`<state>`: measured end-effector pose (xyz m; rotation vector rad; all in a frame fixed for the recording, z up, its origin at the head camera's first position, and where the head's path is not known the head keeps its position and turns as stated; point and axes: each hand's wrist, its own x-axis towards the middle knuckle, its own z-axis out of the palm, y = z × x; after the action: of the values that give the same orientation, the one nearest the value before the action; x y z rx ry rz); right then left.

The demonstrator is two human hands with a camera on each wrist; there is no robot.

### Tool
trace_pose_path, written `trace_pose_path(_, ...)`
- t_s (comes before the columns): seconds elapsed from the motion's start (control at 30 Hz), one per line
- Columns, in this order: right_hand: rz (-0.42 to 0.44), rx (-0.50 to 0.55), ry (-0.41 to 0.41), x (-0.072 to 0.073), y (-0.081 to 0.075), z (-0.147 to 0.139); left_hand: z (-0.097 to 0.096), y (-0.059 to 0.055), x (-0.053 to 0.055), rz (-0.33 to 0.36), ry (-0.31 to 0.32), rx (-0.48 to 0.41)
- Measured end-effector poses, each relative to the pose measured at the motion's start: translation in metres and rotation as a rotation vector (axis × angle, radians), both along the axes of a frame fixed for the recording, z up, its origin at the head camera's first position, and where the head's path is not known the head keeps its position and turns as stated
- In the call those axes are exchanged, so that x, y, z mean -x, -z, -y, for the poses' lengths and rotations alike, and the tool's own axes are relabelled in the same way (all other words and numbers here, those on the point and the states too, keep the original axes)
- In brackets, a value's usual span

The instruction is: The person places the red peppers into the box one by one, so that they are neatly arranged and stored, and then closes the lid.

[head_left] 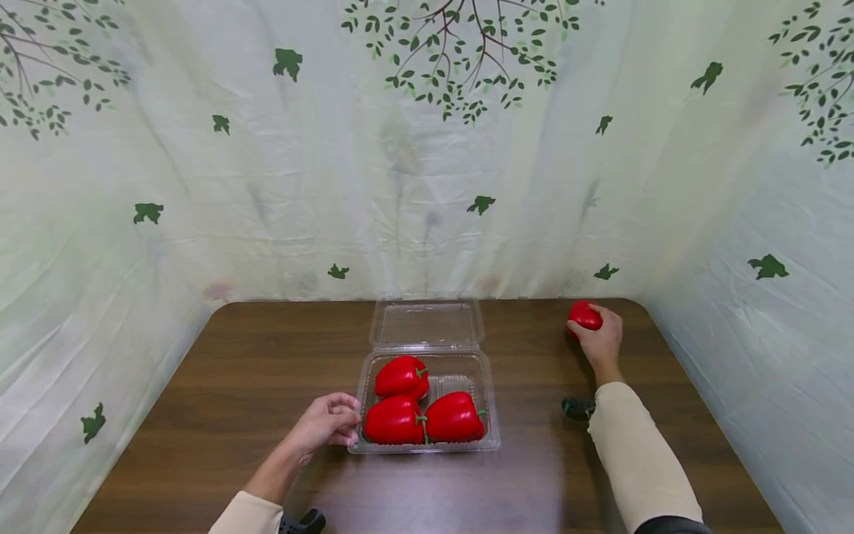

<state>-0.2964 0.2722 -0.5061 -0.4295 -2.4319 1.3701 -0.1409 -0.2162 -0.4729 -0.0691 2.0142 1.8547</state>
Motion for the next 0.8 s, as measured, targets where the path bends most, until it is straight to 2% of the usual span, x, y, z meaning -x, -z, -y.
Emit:
trace_pose_path(0.23, 0.057, 0.04, -0.041, -0.002, -0.001, 0.0007, 0.0024, -0.001, -0.0018, -0.001, -0.003, 0.013)
trace_pose_path(0.37, 0.054, 0.037, -0.054, -0.0043, 0.0021, 0.0008, 0.0031, -0.0008, -0.0028, 0.0, -0.005, 0.029)
trace_pose_path(0.57, 0.028, 0.047, -0.015, -0.0063, 0.0075, 0.0008, 0.0032, 0.0, -0.0023, 0.0, 0.001, 0.02)
trace_pose_path(0.8, 0.026, 0.015, -0.031, -0.0062, 0.0039, -0.0003, 0.0032, 0.0, -0.0008, -0.001, -0.003, 0.019)
